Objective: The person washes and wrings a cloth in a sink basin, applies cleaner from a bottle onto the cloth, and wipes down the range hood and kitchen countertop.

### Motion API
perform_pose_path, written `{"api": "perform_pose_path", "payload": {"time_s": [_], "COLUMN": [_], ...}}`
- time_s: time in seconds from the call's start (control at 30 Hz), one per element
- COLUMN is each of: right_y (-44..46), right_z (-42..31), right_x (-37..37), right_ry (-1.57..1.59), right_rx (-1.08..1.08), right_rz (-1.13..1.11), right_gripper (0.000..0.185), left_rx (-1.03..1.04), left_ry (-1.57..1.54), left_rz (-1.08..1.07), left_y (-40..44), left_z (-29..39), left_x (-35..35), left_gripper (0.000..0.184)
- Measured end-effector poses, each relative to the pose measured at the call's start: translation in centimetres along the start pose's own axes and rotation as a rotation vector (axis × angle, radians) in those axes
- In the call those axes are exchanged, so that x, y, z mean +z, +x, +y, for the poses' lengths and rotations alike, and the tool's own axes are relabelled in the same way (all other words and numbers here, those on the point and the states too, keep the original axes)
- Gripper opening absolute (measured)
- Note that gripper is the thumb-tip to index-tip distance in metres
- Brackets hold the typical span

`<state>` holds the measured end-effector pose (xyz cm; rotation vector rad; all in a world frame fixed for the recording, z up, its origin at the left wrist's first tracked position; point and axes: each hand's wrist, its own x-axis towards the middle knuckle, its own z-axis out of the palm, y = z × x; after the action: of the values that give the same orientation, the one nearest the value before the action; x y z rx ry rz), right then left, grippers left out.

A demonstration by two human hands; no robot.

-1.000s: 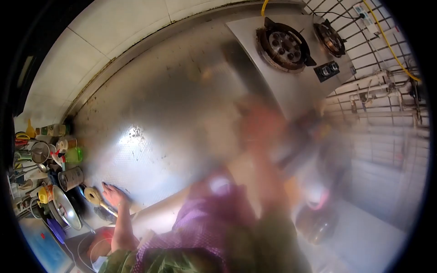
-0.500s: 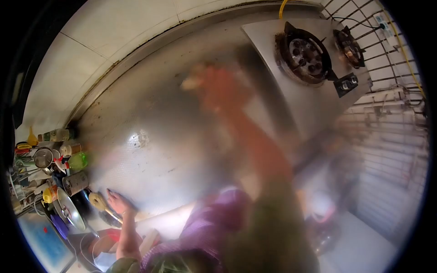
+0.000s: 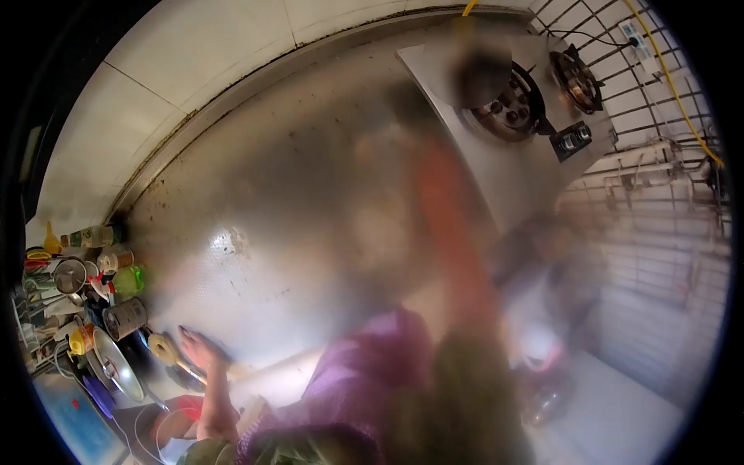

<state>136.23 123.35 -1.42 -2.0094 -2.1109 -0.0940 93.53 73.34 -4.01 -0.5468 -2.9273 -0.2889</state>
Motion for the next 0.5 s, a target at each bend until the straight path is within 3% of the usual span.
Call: {"api": "perform_pose_path", "payload": {"time_s": [0.1,0.13,0.2,0.27,0.37,0.5], "right_y": [-3.6,-7.1,-13.8,-16.2,-15.0,-13.0], "right_z": [-5.8,-6.3,-6.4,-5.5,1.8,6.2], "right_x": [-3.3,0.0,-0.3,-4.0,-4.8,-5.9], "right_ry": [0.04,0.408,0.653,0.415,0.126,0.398], "right_rx": [-0.224,-0.27,-0.504,-0.625,-0.471,0.088], "right_rz": [-0.072,-0.111,-0.094,-0.043,-0.032,-0.069], "right_gripper": [0.043,0.042,0.04,0.042,0.047,0.046], "left_rx": [-0.023,-0.035,-0.053,-0.031,-0.029,0.0], "left_ry": [-0.003,-0.006,-0.006,-0.003,-0.03,0.008], "left_rz": [-0.017,-0.026,-0.032,-0.037,-0.034,-0.011], "left_y": [0.0,-0.2,-0.2,0.0,-0.1,-0.2], "left_z": [0.4,0.7,1.0,0.6,0.4,0.3], "left_x": [-0.6,-0.7,-0.9,-0.8,-0.7,-0.7], "left_gripper": [0.048,0.049,0.049,0.05,0.05,0.049]}}
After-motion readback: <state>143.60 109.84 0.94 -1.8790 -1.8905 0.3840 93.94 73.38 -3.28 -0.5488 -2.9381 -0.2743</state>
